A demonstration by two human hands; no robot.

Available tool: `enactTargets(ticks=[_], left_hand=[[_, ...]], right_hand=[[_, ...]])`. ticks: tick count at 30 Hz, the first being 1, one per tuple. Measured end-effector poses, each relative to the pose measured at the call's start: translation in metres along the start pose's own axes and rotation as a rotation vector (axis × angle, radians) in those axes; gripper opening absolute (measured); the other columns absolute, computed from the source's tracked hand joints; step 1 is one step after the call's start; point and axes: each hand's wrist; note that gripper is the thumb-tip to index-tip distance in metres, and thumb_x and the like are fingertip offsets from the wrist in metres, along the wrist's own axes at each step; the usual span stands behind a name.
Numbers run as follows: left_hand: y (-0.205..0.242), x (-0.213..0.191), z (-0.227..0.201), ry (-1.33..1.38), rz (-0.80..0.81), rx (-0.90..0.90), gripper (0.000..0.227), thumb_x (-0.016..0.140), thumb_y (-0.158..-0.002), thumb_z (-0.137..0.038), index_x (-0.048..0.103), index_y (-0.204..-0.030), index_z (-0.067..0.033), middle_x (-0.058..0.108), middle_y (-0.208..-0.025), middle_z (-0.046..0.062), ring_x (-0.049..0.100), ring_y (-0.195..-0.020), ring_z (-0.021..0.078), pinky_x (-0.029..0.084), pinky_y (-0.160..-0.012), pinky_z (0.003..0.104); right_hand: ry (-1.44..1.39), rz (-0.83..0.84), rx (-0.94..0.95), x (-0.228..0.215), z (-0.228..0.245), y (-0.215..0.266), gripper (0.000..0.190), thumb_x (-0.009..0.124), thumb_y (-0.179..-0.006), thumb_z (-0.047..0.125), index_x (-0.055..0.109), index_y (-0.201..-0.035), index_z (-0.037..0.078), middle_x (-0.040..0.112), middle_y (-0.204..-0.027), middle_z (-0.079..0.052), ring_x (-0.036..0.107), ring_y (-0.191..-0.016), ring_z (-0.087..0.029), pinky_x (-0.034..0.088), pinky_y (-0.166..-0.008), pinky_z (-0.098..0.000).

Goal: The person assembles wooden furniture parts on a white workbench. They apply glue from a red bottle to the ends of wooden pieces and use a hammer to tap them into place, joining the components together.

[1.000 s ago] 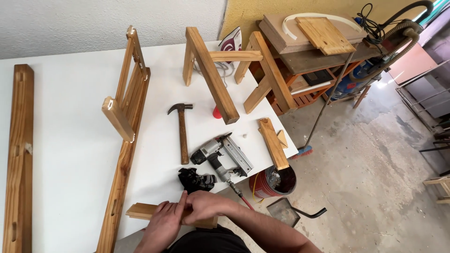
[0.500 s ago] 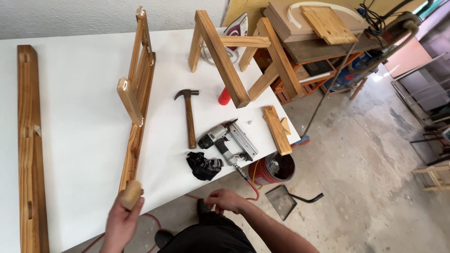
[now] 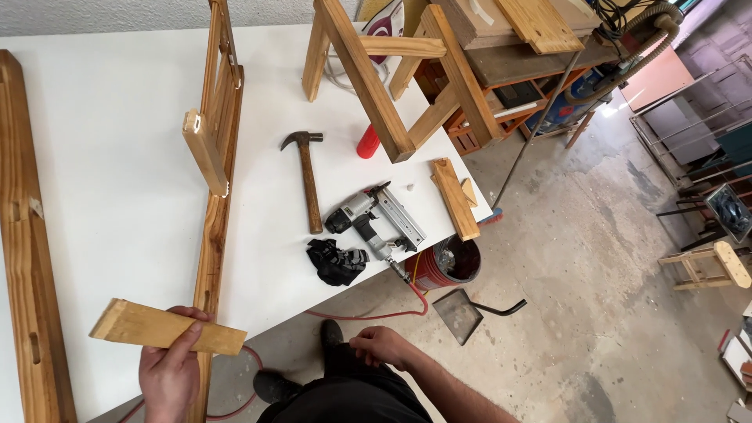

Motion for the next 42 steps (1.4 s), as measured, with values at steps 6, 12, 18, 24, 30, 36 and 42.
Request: enactTargets(ticks=[6,12,18,24,30,36,42], left_hand=[[-0.010,-0.009,0.008,0.114,0.015,0.052,0.013,0.057,-0.100,-0.005,0.062,-0.112,-0.0062,0.066,-0.106,0.009,0.064,-0.109,0.0240,0.047,-0.112,0.038],[-0.010,0.004,-0.009,0.215,-0.085,0.051,0.019,0.058,-0.097,-0.003,0.059,-0.116,-0.0029,0.064,-0.104,0.014,0.065,-0.107,0.0286,0.050,-0.109,0.043],[-0.009,0.031,-0.040,0.184,-0.321,0.110,0.019,0.063,-0.088,0.003,0.061,-0.103,-0.0087,0.063,-0.094,0.007,0.066,-0.094,0.0235,0.056,-0.099,0.035],[-0.017,0.032,-0.039,0.156,-0.490,0.153,0.013,0.069,-0.093,-0.004,0.065,-0.101,-0.0131,0.063,-0.094,-0.001,0.069,-0.087,0.0189,0.057,-0.090,0.032],[-0.038,0.003,-0.003,0.147,-0.591,0.258,0.015,0.078,-0.088,-0.007,0.071,-0.101,-0.0033,0.066,-0.091,0.005,0.063,-0.086,0.0164,0.052,-0.087,0.035],[-0.032,0.025,-0.014,0.212,-0.564,0.227,0.017,0.072,-0.089,0.002,0.064,-0.101,-0.0074,0.066,-0.086,0.007,0.066,-0.087,0.0202,0.053,-0.086,0.035],[-0.055,0.028,0.005,0.198,-0.662,0.291,0.022,0.075,-0.081,0.007,0.063,-0.092,-0.0084,0.062,-0.083,0.004,0.068,-0.084,0.0192,0.056,-0.086,0.034]], right_hand=[[-0.067,-0.014,0.016,-0.009,-0.004,0.002,0.022,0.068,-0.099,0.029,0.070,-0.097,0.008,0.069,-0.083,-0.003,0.057,-0.059,-0.010,0.045,-0.052,-0.0224],[-0.008,0.040,-0.077,-0.016,0.016,-0.004,0.020,0.063,-0.095,0.020,0.073,-0.082,0.008,0.067,-0.074,-0.001,0.059,-0.058,-0.008,0.047,-0.053,-0.0206],[0.230,0.038,-0.119,-0.035,0.069,0.003,0.014,0.072,-0.089,0.022,0.075,-0.081,0.011,0.059,-0.060,-0.001,0.048,-0.046,-0.008,0.038,-0.047,-0.0221],[0.213,0.119,-0.213,-0.057,0.067,-0.062,0.037,0.071,-0.096,0.028,0.055,-0.067,0.013,0.045,-0.057,-0.001,0.035,-0.052,-0.011,0.026,-0.049,-0.0278],[0.355,0.350,-0.318,-0.043,0.055,-0.143,0.031,0.074,-0.092,0.033,0.074,-0.100,0.003,0.068,-0.073,-0.013,0.063,-0.063,-0.020,0.054,-0.056,-0.0301],[0.615,0.470,-0.381,-0.027,0.063,-0.154,0.040,0.071,-0.091,0.048,0.073,-0.104,0.009,0.073,-0.090,-0.010,0.071,-0.084,-0.023,0.059,-0.072,-0.0366],[0.804,0.487,-0.472,-0.019,0.052,-0.168,0.048,0.065,-0.093,0.054,0.071,-0.119,0.014,0.073,-0.112,-0.012,0.069,-0.111,-0.030,0.055,-0.093,-0.0425]])
Point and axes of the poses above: each hand's wrist, its own y-axis away from the middle knuckle, its own x-axis out of the palm, z = x × y
